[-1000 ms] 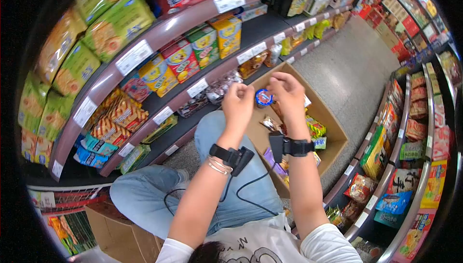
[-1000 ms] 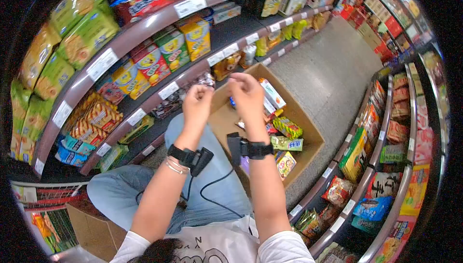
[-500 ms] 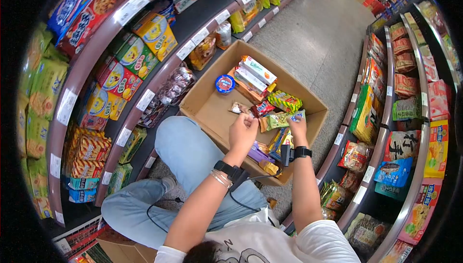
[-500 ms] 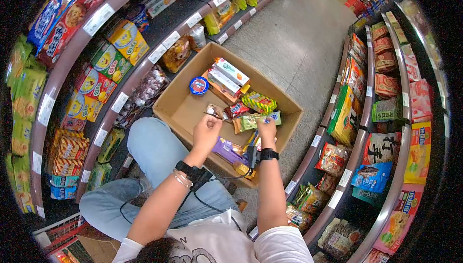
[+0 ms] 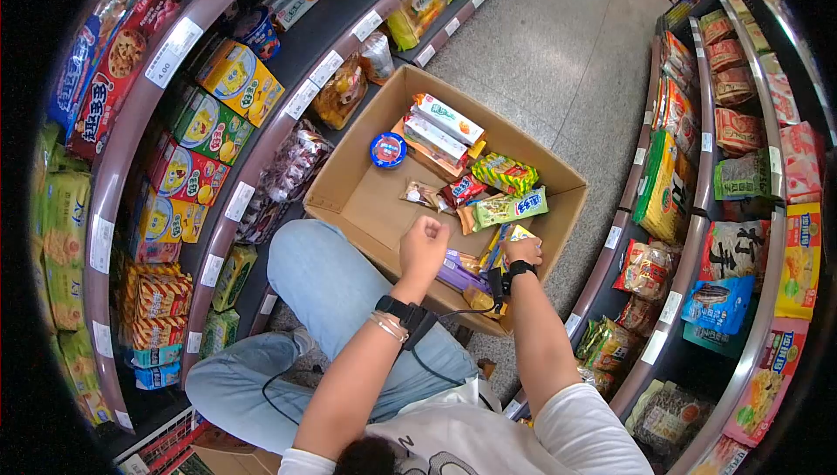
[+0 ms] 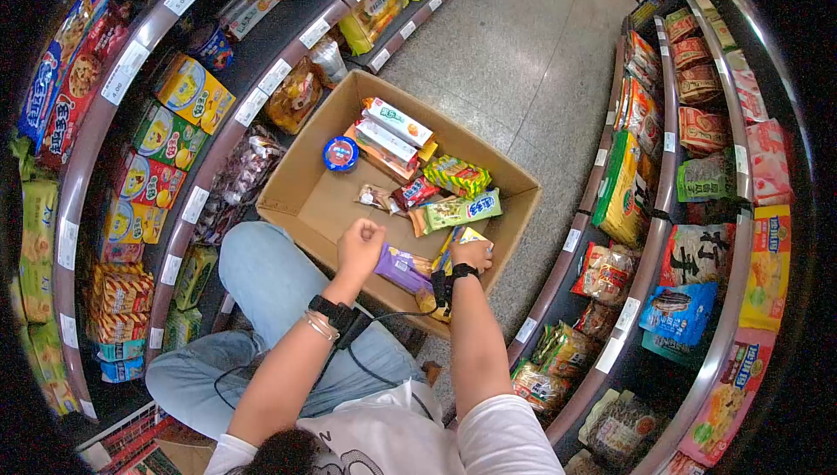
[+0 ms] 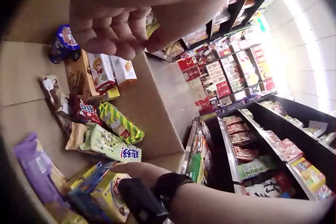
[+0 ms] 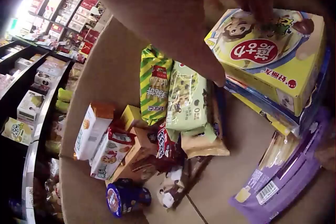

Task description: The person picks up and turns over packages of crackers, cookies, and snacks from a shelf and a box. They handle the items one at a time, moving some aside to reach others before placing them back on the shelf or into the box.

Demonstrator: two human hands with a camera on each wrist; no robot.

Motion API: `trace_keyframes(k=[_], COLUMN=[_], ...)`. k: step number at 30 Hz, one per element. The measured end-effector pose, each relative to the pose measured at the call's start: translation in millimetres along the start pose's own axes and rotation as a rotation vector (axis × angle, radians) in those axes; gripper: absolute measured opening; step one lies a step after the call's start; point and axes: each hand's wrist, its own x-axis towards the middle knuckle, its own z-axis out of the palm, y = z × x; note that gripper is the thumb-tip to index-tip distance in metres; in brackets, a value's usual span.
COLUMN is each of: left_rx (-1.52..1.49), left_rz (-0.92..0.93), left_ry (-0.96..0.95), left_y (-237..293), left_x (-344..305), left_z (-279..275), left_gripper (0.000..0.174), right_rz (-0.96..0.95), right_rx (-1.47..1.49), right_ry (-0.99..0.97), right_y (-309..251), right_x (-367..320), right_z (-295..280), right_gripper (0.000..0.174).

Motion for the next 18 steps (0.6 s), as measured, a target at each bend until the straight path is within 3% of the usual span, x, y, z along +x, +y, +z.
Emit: trace_keyframes(k=[12, 18], left_rx=[-0.014, -0.063], left_rz=[0.005, 0.04], left_ry=[0.003, 0.008], left_y=[-5.2, -19.2], left_x=[2.9, 6.5], left_z=[-4.5, -4.0], left_gripper=[0.019, 0.02], right_rz=[-0.006, 0.023], right_rx=[0.117, 0.157], right_ry=[0.149, -0.017], right_y=[2.5, 10.6], right_x=[-10.4, -11.0], right_z=[14.8, 6.4], right_gripper=[0.08, 0.097])
